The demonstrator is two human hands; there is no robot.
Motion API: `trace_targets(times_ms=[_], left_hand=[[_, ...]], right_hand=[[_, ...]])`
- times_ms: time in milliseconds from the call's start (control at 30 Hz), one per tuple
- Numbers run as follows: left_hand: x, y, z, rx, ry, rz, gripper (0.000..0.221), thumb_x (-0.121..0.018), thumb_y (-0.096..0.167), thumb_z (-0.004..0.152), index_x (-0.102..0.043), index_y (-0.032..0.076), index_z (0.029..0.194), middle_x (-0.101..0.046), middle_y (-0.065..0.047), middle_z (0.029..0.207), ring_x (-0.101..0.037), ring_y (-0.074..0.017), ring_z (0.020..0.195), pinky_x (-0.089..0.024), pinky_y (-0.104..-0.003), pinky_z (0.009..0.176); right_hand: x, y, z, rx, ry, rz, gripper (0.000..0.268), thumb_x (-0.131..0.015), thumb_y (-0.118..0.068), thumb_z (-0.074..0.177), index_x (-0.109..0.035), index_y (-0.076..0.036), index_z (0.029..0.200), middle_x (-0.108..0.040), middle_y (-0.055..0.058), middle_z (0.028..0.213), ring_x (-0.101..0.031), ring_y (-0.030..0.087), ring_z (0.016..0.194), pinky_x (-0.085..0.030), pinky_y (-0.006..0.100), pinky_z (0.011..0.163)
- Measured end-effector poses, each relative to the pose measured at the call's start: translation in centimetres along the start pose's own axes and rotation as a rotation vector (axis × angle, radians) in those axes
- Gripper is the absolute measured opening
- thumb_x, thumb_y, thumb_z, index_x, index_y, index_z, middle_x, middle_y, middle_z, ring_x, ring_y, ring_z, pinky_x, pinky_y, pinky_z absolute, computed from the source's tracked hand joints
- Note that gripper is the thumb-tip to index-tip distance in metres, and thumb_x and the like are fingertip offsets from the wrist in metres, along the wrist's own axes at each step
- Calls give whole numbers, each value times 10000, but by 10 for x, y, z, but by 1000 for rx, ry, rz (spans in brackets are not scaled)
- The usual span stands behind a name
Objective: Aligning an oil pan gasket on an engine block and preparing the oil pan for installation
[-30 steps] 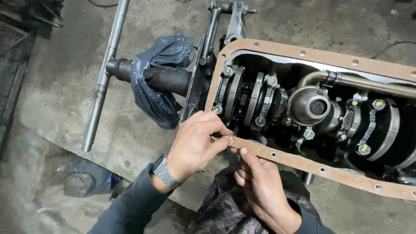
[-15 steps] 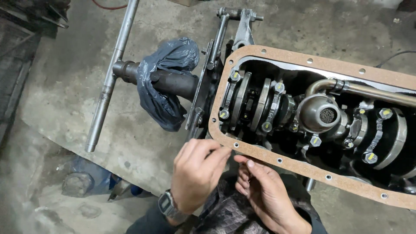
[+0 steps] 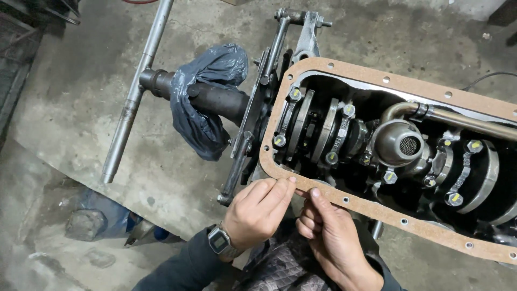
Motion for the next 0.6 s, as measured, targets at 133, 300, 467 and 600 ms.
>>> trace_targets(times_ms=[133, 300, 467, 600], left_hand=[[6, -5, -1, -6, -11, -81, 320, -384, 15, 1052, -660, -131, 1121, -654, -192, 1011, -600, -298, 823, -567, -389, 772], [11, 29, -11, 168, 67, -223, 154, -670, 120, 981, -710, -25, 1013, -717, -118, 935, -653, -222, 778, -528, -332, 631], [16, 42, -15, 277, -52, -296, 165, -523, 51, 1017, -678, 4, 985, -642, -86, 972, -604, -270, 878, -463, -362, 735], [20, 38, -14, 301, -19, -257, 154, -581, 5, 983, -646, 34, 847, -649, -61, 897, -584, -240, 786, -424, -345, 643]], right_hand=[[-7, -2, -9, -29, 4, -20, 386, -563, -211, 973, -658, 128, 1132, -234, 6, 658, -227, 131, 564, -183, 281, 511], [17, 14, -10, -52, -182, 75, 534, -450, -293, 1000, -633, 140, 1253, -661, 256, 1025, -607, 284, 856, -486, 365, 769], [-28, -4, -29, -197, -2, 121, 652, -278, -263, 1006, -497, 243, 1354, -559, 440, 1322, -517, 436, 1252, -361, 439, 1076], [-11, 10, -20, -228, 12, 138, 613, -307, -274, 1024, -505, 194, 1365, -575, 371, 1331, -546, 335, 1189, -398, 341, 1000]])
Point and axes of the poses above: each hand's wrist, its own z-axis towards the middle knuckle, its own x-axis out of the back of the hand, y = z × x, the point moved 1 cm from there along z, towards the middle knuckle
